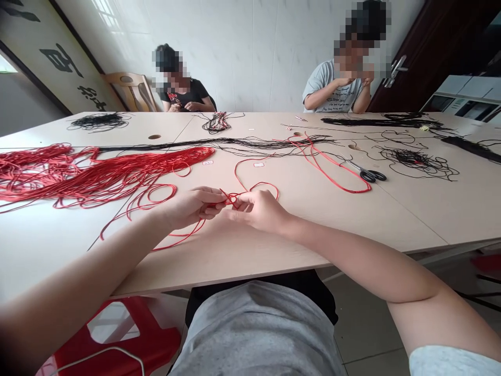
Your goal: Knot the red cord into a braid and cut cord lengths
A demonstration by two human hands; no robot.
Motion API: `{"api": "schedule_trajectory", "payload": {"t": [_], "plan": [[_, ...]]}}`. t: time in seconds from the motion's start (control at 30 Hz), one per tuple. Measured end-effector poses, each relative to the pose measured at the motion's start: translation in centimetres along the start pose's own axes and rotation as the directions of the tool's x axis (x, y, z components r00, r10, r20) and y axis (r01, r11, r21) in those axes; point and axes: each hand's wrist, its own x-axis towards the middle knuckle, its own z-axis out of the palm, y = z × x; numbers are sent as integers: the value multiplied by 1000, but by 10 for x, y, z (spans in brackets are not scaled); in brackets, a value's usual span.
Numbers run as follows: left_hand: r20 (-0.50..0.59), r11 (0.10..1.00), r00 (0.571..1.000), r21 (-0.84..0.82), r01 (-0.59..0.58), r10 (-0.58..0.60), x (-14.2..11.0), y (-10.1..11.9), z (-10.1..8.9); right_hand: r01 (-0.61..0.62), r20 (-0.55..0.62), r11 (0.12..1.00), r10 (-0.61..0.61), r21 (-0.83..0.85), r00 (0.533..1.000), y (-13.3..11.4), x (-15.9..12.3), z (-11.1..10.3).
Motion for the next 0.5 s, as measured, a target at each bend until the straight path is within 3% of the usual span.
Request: {"api": "schedule_trajectory", "payload": {"t": [0.13, 0.3, 0.4, 0.5], "plan": [[39, 992, 999, 122, -26, 21, -2, 0, 2, -33, -12, 996, 32, -84, 999, 0, 1, 3], [-31, 973, 997, 224, -58, 67, 3, -6, 1, -27, 12, 980, 30, -200, 999, 4, 3, 3], [-71, 965, 994, 253, -64, 85, 7, -10, -4, 27, -53, 932, -50, -360, 997, -5, 1, -10], [-120, 955, 987, 288, -68, 107, 11, -14, -13, 26, -168, 874, -122, -486, 978, -30, -13, -37]]}}
